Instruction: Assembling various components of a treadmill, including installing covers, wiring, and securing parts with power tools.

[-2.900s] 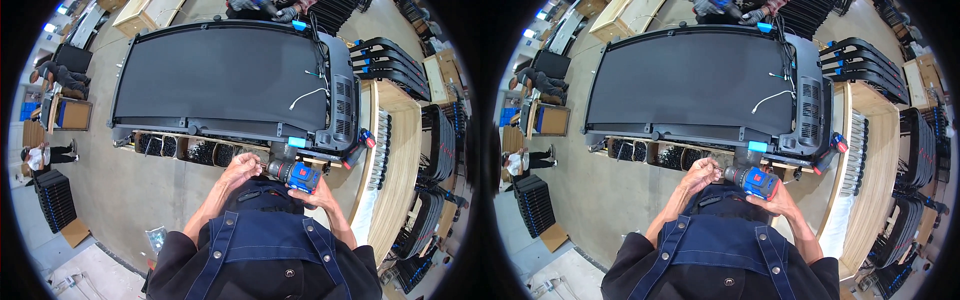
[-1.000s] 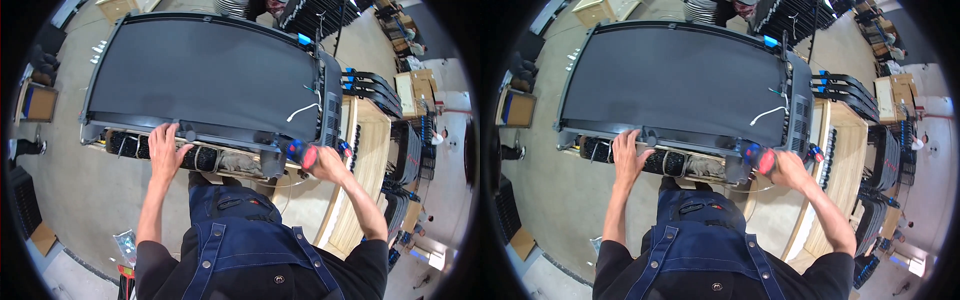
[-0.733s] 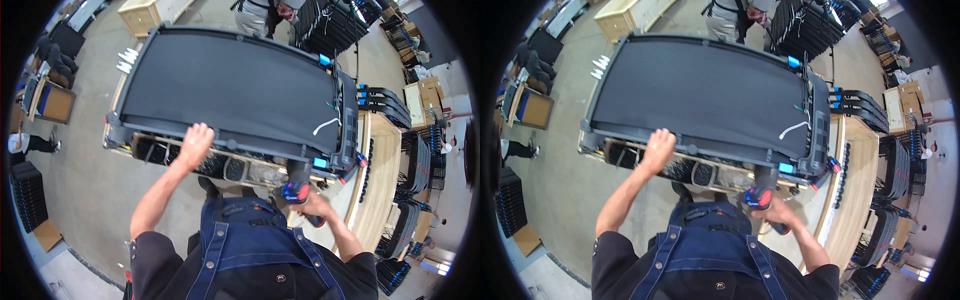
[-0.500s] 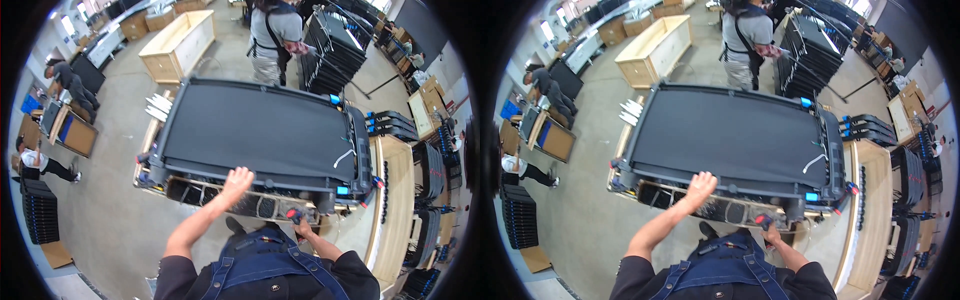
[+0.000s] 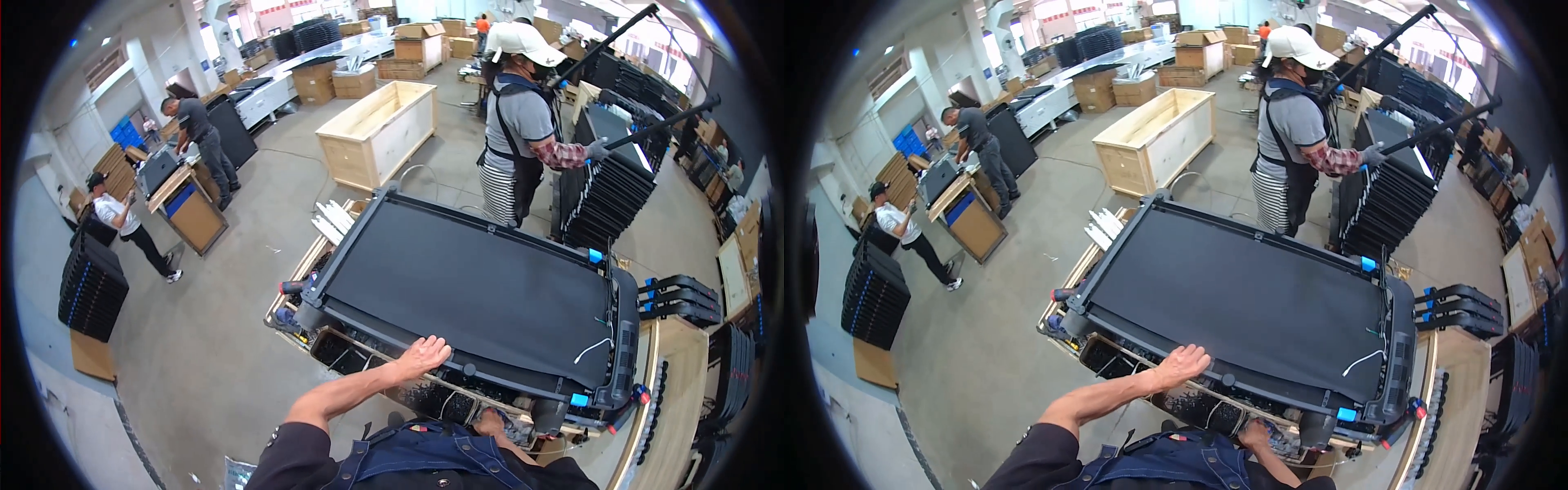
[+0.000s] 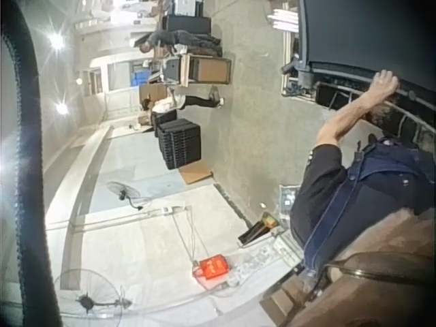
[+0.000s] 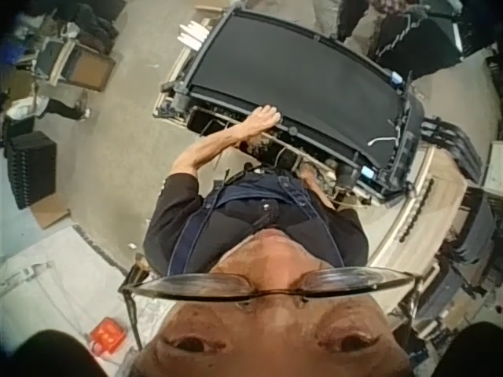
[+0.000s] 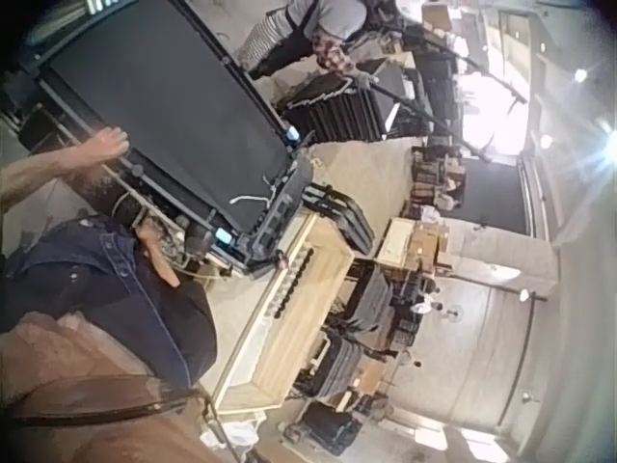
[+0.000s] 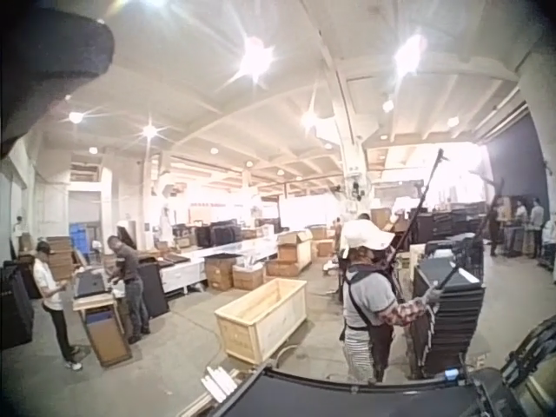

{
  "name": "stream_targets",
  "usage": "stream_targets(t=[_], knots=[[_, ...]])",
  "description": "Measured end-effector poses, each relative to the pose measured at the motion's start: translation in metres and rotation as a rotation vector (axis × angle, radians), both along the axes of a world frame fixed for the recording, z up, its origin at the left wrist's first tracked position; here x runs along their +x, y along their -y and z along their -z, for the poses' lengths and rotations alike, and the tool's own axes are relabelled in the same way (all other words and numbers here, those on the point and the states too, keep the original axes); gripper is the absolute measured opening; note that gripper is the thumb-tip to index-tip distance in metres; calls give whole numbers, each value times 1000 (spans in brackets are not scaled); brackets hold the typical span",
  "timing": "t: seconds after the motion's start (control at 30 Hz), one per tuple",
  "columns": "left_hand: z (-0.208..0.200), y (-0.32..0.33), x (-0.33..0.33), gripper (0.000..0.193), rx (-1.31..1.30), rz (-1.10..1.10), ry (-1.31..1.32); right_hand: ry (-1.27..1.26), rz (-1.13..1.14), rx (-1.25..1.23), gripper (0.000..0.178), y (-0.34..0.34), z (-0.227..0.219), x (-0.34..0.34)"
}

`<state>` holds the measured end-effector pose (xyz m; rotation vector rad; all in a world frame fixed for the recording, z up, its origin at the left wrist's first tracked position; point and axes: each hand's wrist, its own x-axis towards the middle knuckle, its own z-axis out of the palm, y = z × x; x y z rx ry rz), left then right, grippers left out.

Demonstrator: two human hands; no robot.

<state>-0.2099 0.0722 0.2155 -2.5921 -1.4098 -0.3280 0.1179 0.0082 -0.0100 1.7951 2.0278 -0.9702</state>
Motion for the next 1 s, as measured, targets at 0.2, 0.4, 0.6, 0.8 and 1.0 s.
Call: stream_targets(t=[0.2, 0.4, 0.6, 0.8, 1.0], knots=[[-107, -11, 22, 20, -219, 132, -26, -1791, 712, -217, 65, -140, 30, -9], [-310, 51, -22, 51, -50, 88, 54, -2322, 637, -527, 68, -262, -69, -92], [-343, 118, -76, 63, 289, -64, 89, -2601, 299, -859, 74, -225, -97, -186], [-361, 211, -181, 69, 581, -87, 135, -2393, 72, -974, 81, -154, -161, -267], [-380, 321, -318, 74, 701, -88, 231, -2005, 64, -939, 64, -55, -212, -343]])
